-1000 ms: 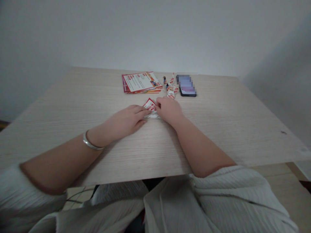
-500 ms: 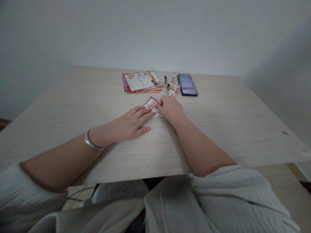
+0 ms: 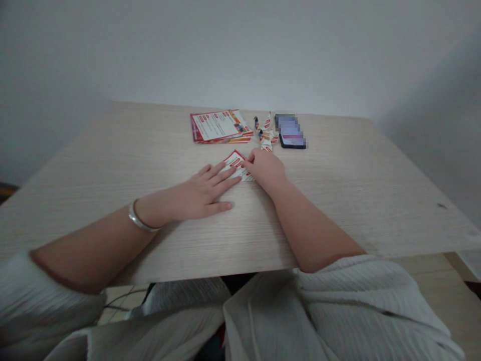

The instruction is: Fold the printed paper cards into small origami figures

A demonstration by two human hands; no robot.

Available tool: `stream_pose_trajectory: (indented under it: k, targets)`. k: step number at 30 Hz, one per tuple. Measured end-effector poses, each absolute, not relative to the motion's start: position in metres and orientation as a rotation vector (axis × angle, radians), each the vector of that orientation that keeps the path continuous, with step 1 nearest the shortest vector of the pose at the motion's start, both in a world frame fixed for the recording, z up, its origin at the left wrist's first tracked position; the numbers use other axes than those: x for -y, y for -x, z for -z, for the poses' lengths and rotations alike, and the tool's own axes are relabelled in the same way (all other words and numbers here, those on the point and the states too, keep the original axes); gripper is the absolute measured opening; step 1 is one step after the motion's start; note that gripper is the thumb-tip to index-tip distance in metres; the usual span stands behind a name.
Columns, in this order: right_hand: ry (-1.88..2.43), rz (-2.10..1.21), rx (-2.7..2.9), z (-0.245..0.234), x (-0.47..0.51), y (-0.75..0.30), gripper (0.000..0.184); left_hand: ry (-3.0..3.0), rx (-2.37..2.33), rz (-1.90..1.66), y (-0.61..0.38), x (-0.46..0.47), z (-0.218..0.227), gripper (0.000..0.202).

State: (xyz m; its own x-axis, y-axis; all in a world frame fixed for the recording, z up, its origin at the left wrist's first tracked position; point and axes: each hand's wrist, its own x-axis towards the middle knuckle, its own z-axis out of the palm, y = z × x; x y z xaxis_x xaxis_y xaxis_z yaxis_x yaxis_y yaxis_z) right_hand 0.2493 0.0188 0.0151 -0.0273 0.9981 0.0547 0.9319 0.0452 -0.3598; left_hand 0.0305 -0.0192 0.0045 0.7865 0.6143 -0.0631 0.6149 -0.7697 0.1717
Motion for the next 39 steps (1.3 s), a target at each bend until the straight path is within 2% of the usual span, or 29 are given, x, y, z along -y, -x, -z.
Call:
stream_pose_trajectory:
  k: [5,9,15,22,28,35,39]
  targets:
    - [1.907,-0.321,2.018,-0.011,-0.02,-0.252,0.018,-2.81,-0.943,0.0,-0.029,0.018,-0.004,0.077]
    - [1.803,-0.351,2.081,-0.014,-0.016,-0.264,0.03,-2.815,-0.947,0.005,-0.028,0.017,-0.002,0.08]
    - [1.945,-0.476,2.259,-0.032,-0.006,-0.273,0.028,-2.801,-0.979,0.07,-0.029,0.018,-0.004,0.078]
    - [2.09,-0.449,2.35,-0.043,-0.007,-0.268,0.03,-2.825,-1.003,0.123,-0.032,0.02,-0.01,0.075]
    - [2.204,-0.499,2.365,-0.05,-0.009,-0.285,0.026,-2.865,-0.95,0.042,-0.029,0.018,-0.006,0.07]
    - [2.339,-0.656,2.375,-0.056,-0.016,-0.307,0.031,-2.885,-0.936,0.044,-0.028,0.015,-0.001,0.069]
    - [2.358,-0.729,2.314,-0.056,-0.018,-0.313,0.024,-2.893,-0.929,0.019,-0.027,0.015,-0.001,0.068]
